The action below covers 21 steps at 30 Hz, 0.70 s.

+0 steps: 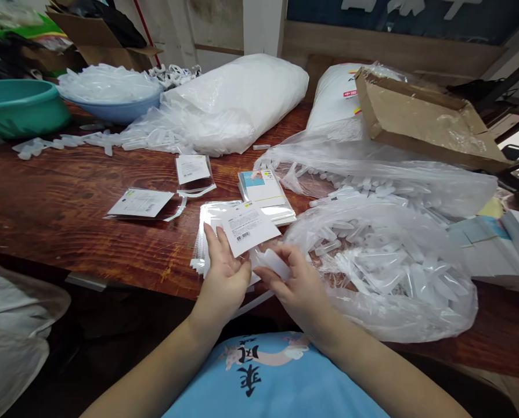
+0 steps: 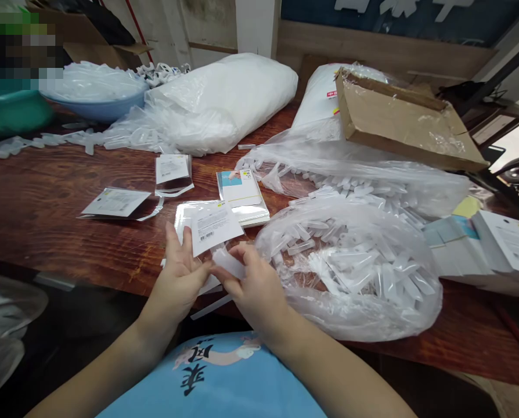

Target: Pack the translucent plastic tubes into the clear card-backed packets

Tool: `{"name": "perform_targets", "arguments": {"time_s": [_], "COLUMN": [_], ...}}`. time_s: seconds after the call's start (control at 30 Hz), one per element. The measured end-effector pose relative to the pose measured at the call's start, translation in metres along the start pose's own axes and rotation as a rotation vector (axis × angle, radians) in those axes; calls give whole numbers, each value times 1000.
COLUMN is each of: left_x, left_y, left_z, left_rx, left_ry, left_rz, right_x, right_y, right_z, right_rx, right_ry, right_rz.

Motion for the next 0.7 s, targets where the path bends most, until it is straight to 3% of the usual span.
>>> {"name": "perform_targets", "arguments": {"time_s": [0.1,0.17,0.23,0.33,0.5,0.63,0.7], "left_x": [7,9,9,7,10,7,7], "left_y": [3,4,5,4,0,-4,-4], "left_z": [3,3,-1,-8,-4,4,8], "left_rx": [-79,-117,-121,-105,-392,-519,-538], "left_ry": [57,92,126,151,156,253,302], "left_rz": [38,25,3,15,238,175,168], "right_x": [-6,-10,-12,-15,-23,-29,-31], "right_y": [-2,-4,-7,-5,9,18,19], "right_z": [7,7,3,-2,-1,-7,-6], "right_rx": [-252,-273,-171,4,67,190,150], "right_ry": [319,434,426,223,44,54,106], "right_rz": [-41,-55,4,130,259,232,206]}}
Point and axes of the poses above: each hand's wrist, its own y-axis away from the middle knuckle, its own x-axis out of the palm, z = x × y, the point moved 4 cm from there along -y, towards the middle knuckle, and after that the axes turned 14 degrees about -x, right-handed, at the moved point
